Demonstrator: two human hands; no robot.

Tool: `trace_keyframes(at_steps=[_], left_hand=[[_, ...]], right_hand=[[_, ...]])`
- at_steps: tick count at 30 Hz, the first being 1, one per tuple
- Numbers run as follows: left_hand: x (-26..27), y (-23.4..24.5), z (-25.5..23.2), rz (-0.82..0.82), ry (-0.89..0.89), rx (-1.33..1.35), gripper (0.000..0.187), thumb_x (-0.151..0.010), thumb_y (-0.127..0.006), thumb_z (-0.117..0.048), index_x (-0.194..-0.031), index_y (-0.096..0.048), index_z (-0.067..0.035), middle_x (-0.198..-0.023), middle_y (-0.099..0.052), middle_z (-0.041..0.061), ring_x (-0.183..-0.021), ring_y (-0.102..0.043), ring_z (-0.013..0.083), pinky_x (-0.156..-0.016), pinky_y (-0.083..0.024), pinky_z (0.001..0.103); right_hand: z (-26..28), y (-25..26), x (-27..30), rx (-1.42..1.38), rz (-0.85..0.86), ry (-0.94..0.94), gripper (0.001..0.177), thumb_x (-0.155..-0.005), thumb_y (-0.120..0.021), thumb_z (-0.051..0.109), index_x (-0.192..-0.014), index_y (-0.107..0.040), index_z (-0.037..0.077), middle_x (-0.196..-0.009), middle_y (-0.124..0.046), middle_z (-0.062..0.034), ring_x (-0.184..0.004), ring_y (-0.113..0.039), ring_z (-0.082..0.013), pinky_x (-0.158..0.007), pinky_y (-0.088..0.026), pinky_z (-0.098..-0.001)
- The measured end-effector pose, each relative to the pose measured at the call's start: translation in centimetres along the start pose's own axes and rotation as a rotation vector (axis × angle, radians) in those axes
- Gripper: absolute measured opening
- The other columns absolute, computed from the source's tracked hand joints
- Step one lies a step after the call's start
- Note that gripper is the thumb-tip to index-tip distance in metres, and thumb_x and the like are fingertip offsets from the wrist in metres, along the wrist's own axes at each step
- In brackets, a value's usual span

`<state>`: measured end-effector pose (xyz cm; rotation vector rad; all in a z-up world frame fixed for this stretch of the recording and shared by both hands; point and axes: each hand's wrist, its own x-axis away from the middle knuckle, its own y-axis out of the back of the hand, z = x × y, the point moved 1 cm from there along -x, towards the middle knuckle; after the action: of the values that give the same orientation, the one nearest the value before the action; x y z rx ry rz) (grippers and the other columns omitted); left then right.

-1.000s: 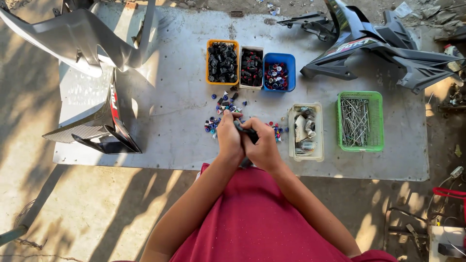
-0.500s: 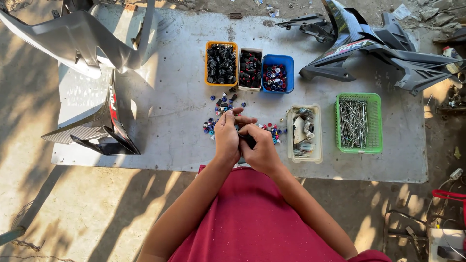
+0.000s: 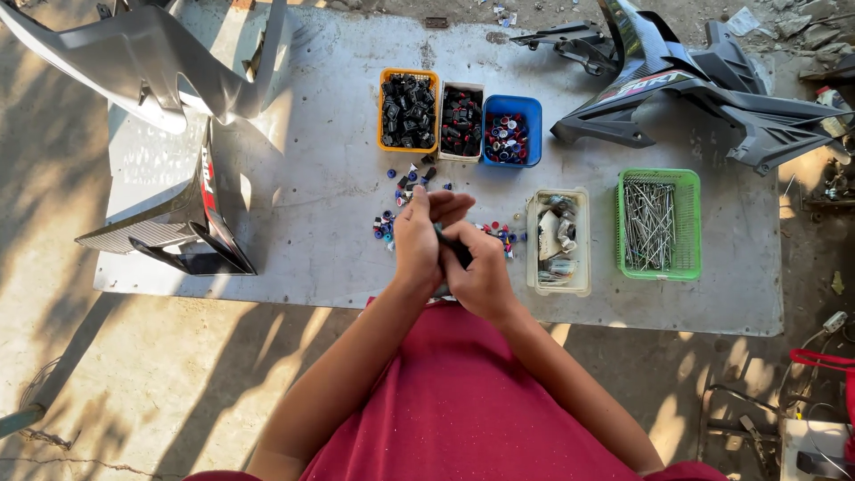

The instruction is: The person picks up small plastic bottle caps from a pile on a table and wipes them with a cloth. They handle the caps one by one, cleaning them before placing them back on the table or into containers.

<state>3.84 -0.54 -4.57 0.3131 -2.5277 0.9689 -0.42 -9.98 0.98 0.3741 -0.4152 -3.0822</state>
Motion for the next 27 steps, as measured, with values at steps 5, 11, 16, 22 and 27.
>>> trace_keyframes(at_steps=[5, 11, 16, 22, 27], left_hand=[[1.8, -2.2, -0.2, 0.072, -0.037, -0.092, 0.051, -0.113, -0.042, -0.04, -0.098, -0.072, -0.002, -0.097, -0.077, 0.024, -0.094, -0.077, 0.0296, -0.083, -0.061, 0.036], [1.6, -2.0, -1.0, 0.09, -0.028, -0.072, 0.064, -0.115, -0.031, -0.043, -0.096, -0.077, -0.002, -0.098, -0.078, 0.022, -0.093, -0.077, 0.0276, -0.085, -0.061, 0.035], [1.8, -2.2, 0.5, 0.128, -0.053, -0.051, 0.059, -0.115, -0.037, -0.039, -0.104, -0.076, 0.004, -0.099, -0.077, 0.024, -0.092, -0.077, 0.0271, -0.085, -0.062, 0.038], [0.8, -1.1, 0.6, 0.033, -0.013, 0.092, 0.054, -0.115, -0.034, -0.039, -0.109, -0.069, 0.002, -0.104, -0.075, 0.026, -0.102, -0.075, 0.0372, -0.089, -0.062, 0.042], [1.3, -1.5, 1.4, 0.095, 0.028, -0.013, 0.053, -0.114, -0.037, -0.038, -0.119, -0.068, 0.005, -0.115, -0.072, 0.029, -0.102, -0.073, 0.0348, -0.084, -0.063, 0.044]], right_hand=[[-0.2, 0.5, -1.0, 0.092, -0.092, 0.03, 0.013, -0.088, -0.065, -0.009, -0.093, -0.071, 0.002, -0.073, -0.068, -0.0207, -0.074, -0.072, -0.0401, -0.063, -0.055, -0.0409], [0.1, 0.6, -0.5, 0.042, -0.065, 0.013, 0.017, -0.086, -0.069, -0.009, -0.086, -0.074, 0.007, -0.065, -0.068, -0.011, -0.064, -0.072, -0.0237, -0.06, -0.056, -0.0323], [0.5, 1.2, -1.3, 0.186, -0.172, 0.085, 0.012, -0.089, -0.068, -0.008, -0.089, -0.073, 0.003, -0.071, -0.068, -0.0175, -0.067, -0.071, -0.0363, -0.059, -0.054, -0.0363], [0.4, 1.1, -0.5, 0.073, 0.021, 0.039, 0.017, -0.082, -0.07, -0.01, -0.087, -0.074, 0.006, -0.072, -0.071, -0.0124, -0.073, -0.072, -0.0399, -0.068, -0.058, -0.0391], [0.2, 1.0, -1.3, 0.218, -0.133, 0.083, 0.014, -0.087, -0.069, -0.009, -0.092, -0.074, 0.003, -0.08, -0.072, -0.0178, -0.078, -0.071, -0.0435, -0.069, -0.057, -0.0416]])
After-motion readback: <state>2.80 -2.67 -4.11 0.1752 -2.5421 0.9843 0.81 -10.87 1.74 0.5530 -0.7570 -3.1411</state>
